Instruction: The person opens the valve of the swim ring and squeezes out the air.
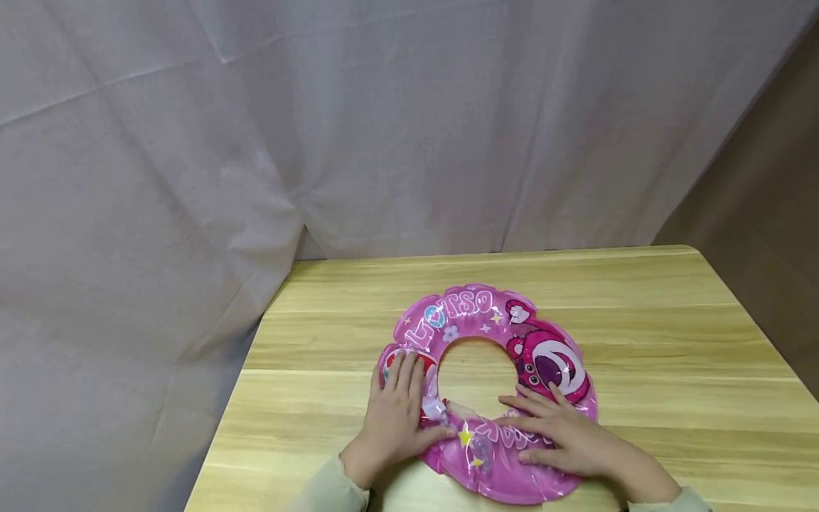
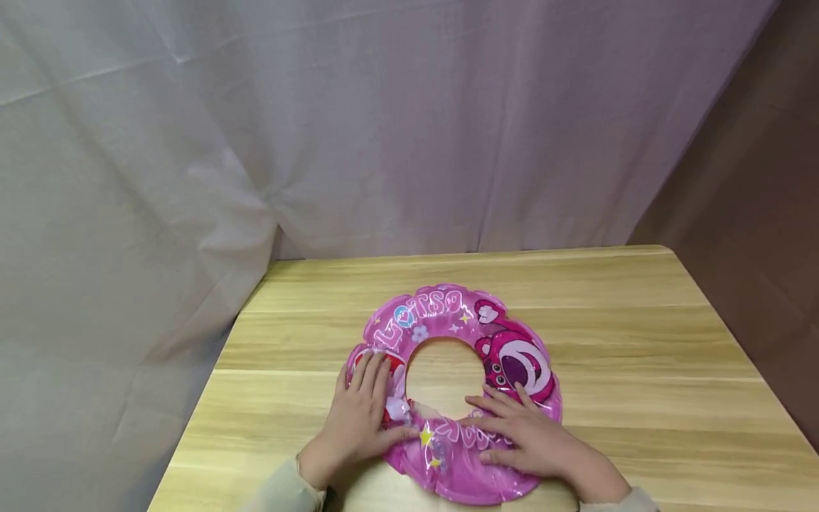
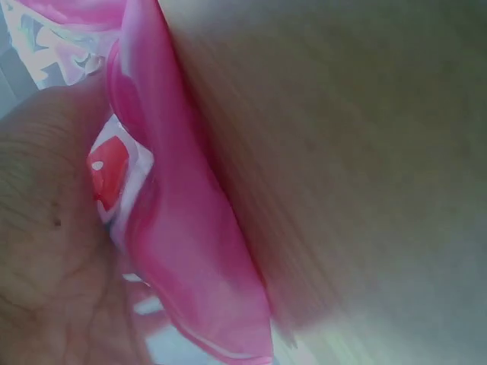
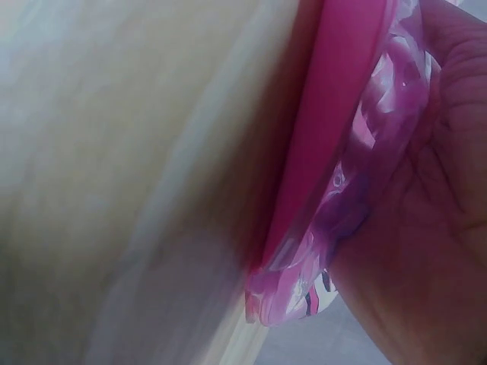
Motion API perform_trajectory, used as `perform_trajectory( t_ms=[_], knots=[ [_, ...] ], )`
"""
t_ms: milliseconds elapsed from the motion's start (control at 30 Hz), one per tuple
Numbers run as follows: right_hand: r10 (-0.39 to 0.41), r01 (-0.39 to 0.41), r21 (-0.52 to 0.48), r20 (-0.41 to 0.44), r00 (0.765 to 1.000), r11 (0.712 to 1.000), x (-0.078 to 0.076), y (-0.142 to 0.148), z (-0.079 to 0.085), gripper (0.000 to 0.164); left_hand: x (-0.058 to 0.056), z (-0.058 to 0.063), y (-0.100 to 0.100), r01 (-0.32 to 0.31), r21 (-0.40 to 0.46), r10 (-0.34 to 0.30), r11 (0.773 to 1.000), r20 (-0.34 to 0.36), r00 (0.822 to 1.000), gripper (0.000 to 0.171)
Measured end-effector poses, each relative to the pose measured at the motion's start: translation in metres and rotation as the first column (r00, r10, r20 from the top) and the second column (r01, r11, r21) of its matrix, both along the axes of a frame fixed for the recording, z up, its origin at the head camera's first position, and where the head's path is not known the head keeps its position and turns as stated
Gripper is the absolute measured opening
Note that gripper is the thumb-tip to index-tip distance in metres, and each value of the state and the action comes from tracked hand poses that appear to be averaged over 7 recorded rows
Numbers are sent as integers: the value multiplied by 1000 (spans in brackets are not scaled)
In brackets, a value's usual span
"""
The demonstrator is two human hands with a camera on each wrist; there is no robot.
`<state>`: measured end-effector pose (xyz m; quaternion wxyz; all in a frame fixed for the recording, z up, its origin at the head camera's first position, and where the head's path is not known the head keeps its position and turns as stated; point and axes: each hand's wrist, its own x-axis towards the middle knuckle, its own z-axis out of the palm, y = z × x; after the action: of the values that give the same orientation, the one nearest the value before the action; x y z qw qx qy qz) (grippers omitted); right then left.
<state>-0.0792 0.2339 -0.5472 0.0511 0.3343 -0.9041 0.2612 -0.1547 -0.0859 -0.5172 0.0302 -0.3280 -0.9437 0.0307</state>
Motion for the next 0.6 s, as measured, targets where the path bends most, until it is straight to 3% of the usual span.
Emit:
perform_trajectory(
  t_ms=[100,200,367,600],
  knots=[
    [3,-3,-1,-9,1000,1000,0,0,1,53,0,-1,-1,-20,3,20,1000,101,995,127],
    [4,-4,-5,-1,1000,1000,0,1,2,52,-3,-1,-1,-5,51,-4,999,190,982,123],
    [7,-7,-25,16,1000,1000,-1,3,0,51,-8,-1,0,33,62,-48,998,259,965,118],
    [6,-5,-26,7,1000,1000,-4,2,3,51,-12,0,2,37,27,-44,999,328,944,117]
  ],
)
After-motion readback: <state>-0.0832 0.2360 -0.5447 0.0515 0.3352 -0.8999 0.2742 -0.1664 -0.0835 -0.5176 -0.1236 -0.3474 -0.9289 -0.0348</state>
